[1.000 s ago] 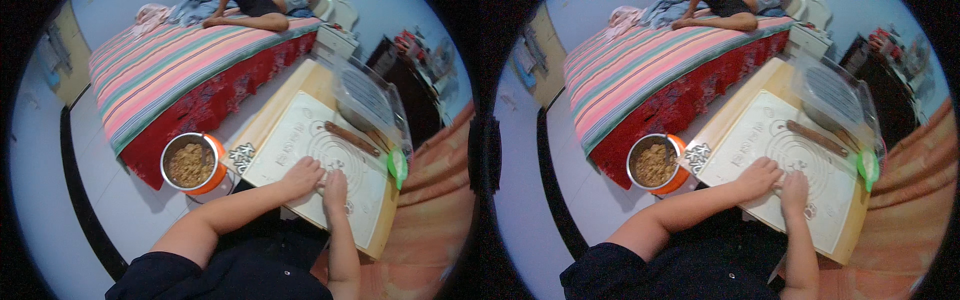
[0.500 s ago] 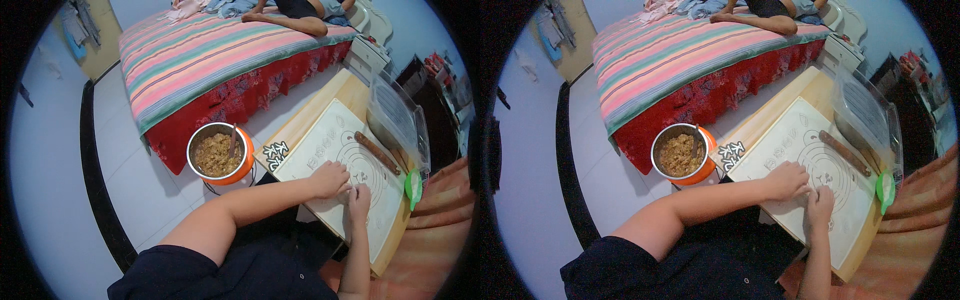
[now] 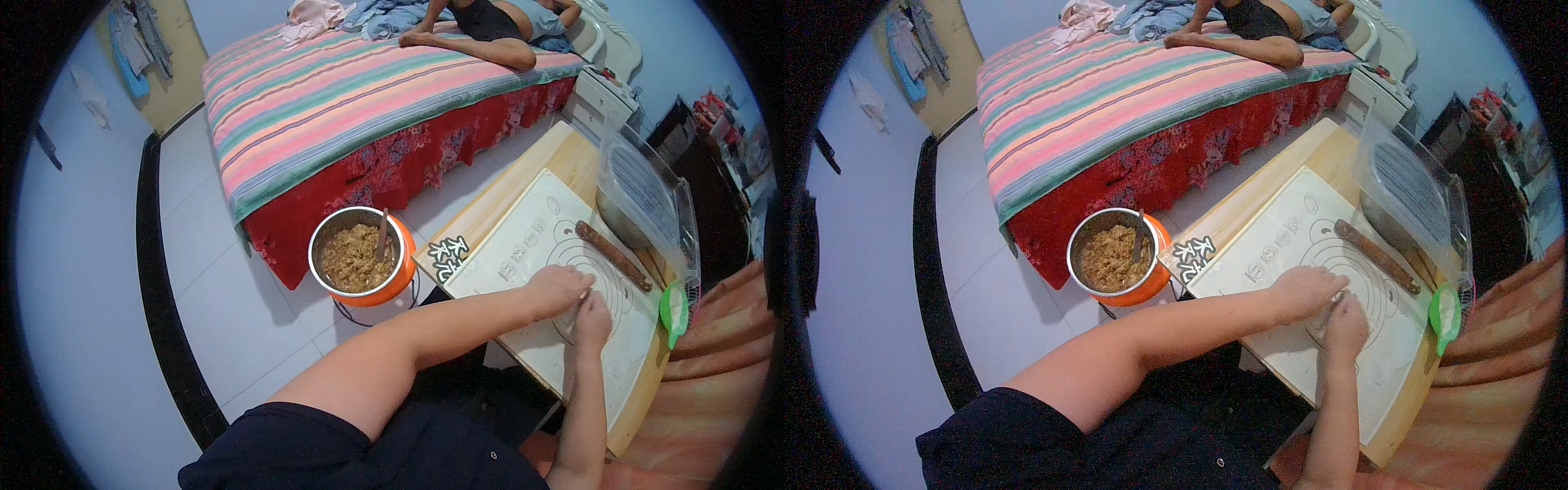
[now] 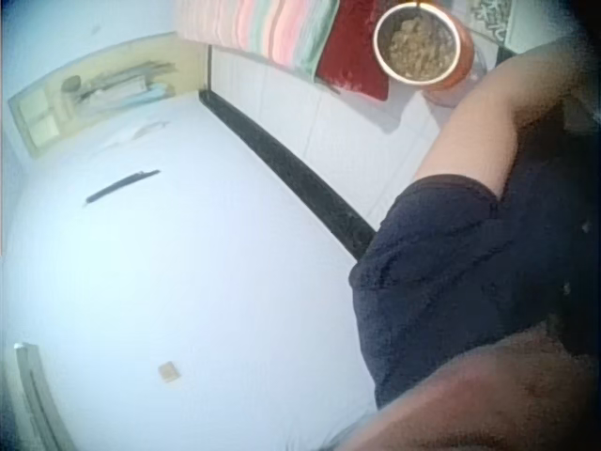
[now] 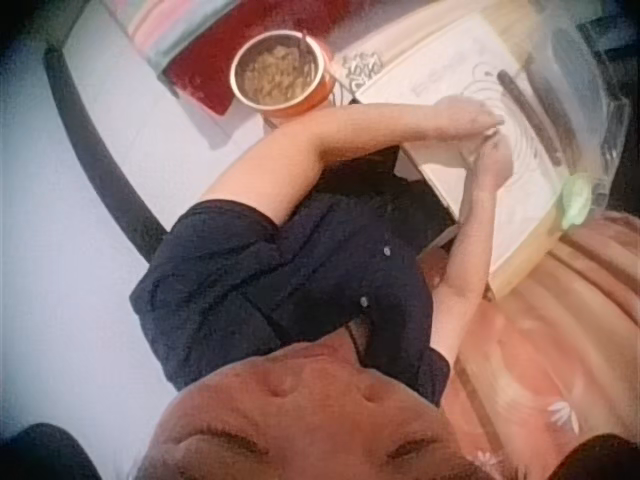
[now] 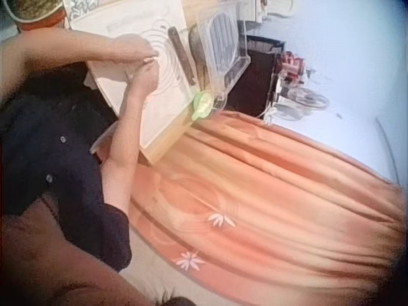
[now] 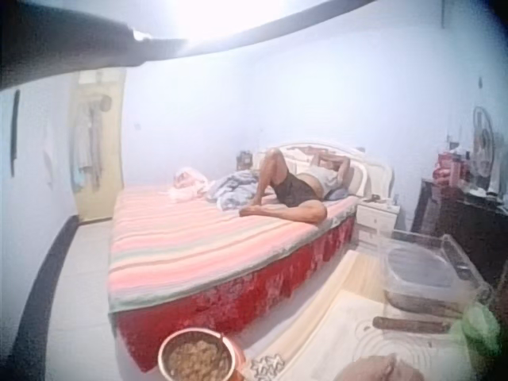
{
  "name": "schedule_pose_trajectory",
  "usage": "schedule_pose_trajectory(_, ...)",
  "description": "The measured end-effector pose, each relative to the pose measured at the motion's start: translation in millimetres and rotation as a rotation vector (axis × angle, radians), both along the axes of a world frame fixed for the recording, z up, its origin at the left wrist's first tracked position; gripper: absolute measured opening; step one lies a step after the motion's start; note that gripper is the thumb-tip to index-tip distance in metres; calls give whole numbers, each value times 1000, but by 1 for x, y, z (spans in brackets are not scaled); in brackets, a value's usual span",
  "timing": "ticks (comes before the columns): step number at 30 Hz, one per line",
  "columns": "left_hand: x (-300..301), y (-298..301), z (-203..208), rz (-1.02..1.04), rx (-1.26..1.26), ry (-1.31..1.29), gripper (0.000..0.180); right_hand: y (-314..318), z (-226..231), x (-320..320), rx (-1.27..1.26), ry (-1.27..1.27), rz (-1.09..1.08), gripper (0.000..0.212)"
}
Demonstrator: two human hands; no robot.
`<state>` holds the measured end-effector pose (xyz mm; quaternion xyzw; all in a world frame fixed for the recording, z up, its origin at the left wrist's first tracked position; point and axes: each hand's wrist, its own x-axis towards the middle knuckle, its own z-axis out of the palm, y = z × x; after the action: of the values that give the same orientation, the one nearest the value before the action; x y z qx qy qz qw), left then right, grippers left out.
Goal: The person kneads a piece of dough on a silicone mat, rolls it into a long rope using a rolling pin, and then cuts it into small pieces with a plastic scraper. The cut pieces are gathered and briefly kneaded together.
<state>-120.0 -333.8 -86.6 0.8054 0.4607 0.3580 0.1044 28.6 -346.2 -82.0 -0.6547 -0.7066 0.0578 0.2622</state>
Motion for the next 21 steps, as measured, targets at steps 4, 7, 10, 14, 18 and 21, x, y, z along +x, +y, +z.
schedule_pose_trajectory(4,-3,1,-3,-118,199,-6,19,-10,7,10,209,-136,254,16)
schedule_pose_trajectory(7,5,-13,-19,-87,-17,44,18,-37,0,17,171,-40,214,11)
schedule_pose_trajectory(10,7,-24,-18,85,-5,-53,22,-32,3,10,116,-44,183,12)
schedule_pose_trajectory(14,7,-24,-22,26,-41,151,21,-24,-6,13,79,-246,195,16)
schedule_pose_trajectory(18,1,-8,-25,-44,-35,246,21,-7,-5,10,-89,-345,115,20)
schedule_pose_trajectory(21,2,16,-18,-46,-91,306,22,13,-7,13,-99,-322,148,22)
